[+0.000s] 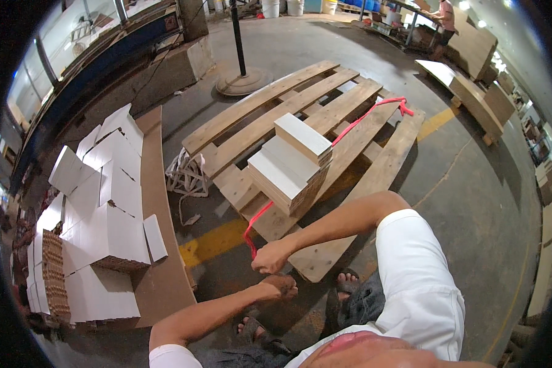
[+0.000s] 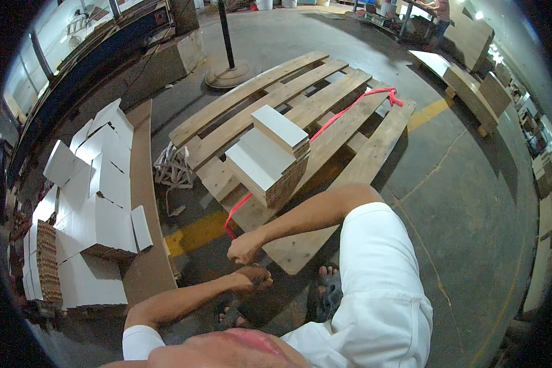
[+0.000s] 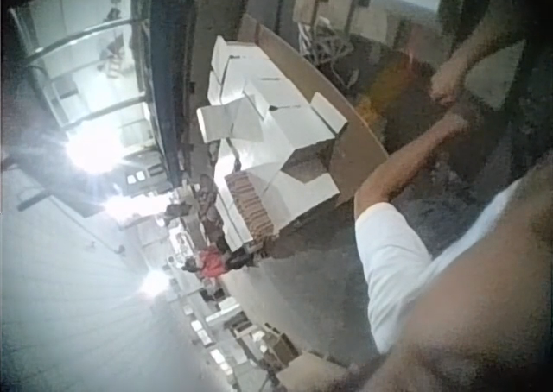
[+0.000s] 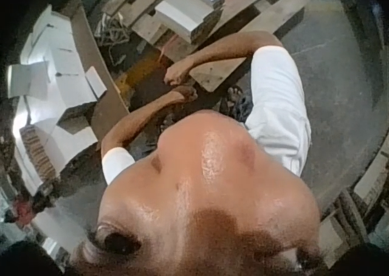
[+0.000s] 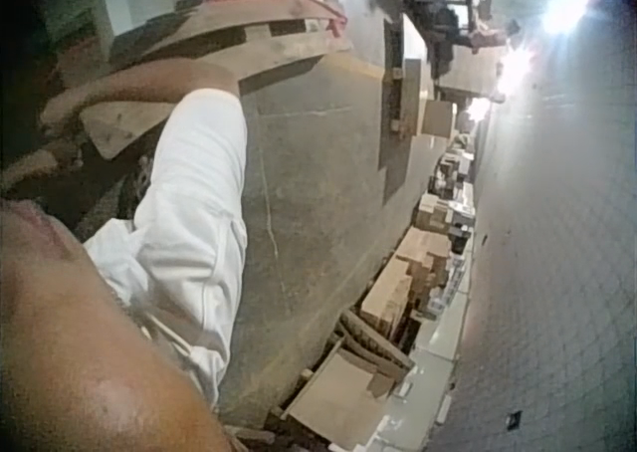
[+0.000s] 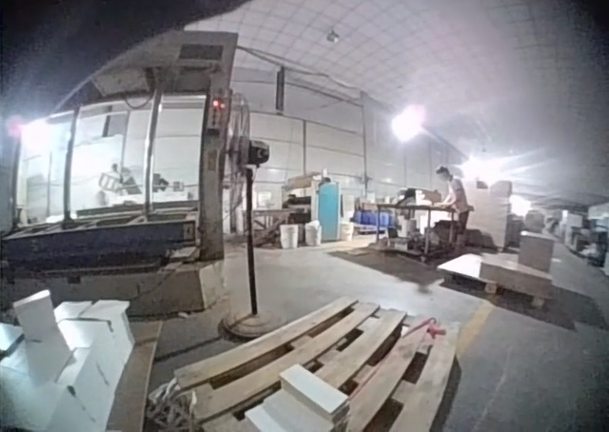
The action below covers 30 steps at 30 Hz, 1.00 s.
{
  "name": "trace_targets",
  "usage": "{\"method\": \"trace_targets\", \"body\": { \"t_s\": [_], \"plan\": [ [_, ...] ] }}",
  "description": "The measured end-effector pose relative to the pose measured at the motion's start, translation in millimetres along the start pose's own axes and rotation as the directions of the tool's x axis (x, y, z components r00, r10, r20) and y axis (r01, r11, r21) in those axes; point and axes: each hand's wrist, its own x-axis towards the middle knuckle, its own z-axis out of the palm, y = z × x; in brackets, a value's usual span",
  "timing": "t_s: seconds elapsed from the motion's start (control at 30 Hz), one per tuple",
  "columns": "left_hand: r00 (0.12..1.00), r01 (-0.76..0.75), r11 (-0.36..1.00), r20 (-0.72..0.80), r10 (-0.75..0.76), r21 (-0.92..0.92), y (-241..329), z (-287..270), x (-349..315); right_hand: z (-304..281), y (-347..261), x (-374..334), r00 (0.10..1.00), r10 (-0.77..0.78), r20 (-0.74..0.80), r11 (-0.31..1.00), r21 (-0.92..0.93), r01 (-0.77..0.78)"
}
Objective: The person picks up several wooden blocks from a table and stacks them together onto a wooden pallet.
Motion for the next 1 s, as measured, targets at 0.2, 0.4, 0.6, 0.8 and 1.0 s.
{"method": "trace_targets", "body": {
  "t_s": [0.2,0.4,0.6,0.8,1.0],
  "plan": [
    [0.986,0.124,0.992,0.108,-0.124,0.006,-11.4,-4.5,-7.1,2.0,20.1,36.5,0.996,-0.084,0.025,0.996,-0.011,0.084],
    [0.991,0.121,0.991,0.068,-0.117,-0.061,-25.8,-9.3,15.1,-20.8,7.1,8.1,0.998,0.032,-0.061,0.999,0.04,-0.03],
    [0.979,0.194,0.97,0.092,-0.181,-0.148,-26.8,20.5,23.0,5.5,-7.6,28.1,0.996,0.064,0.058,0.995,0.073,-0.068],
    [0.965,0.237,0.96,0.15,-0.215,-0.151,-25.5,6.0,46.6,-9.8,-4.7,11.9,0.992,0.082,0.095,0.994,0.059,-0.088],
    [0.931,0.308,0.933,0.263,-0.254,-0.189,-35.2,11.9,40.8,-10.8,-6.5,20.6,0.993,0.061,0.106,0.996,0.064,-0.068]
  ]
}}
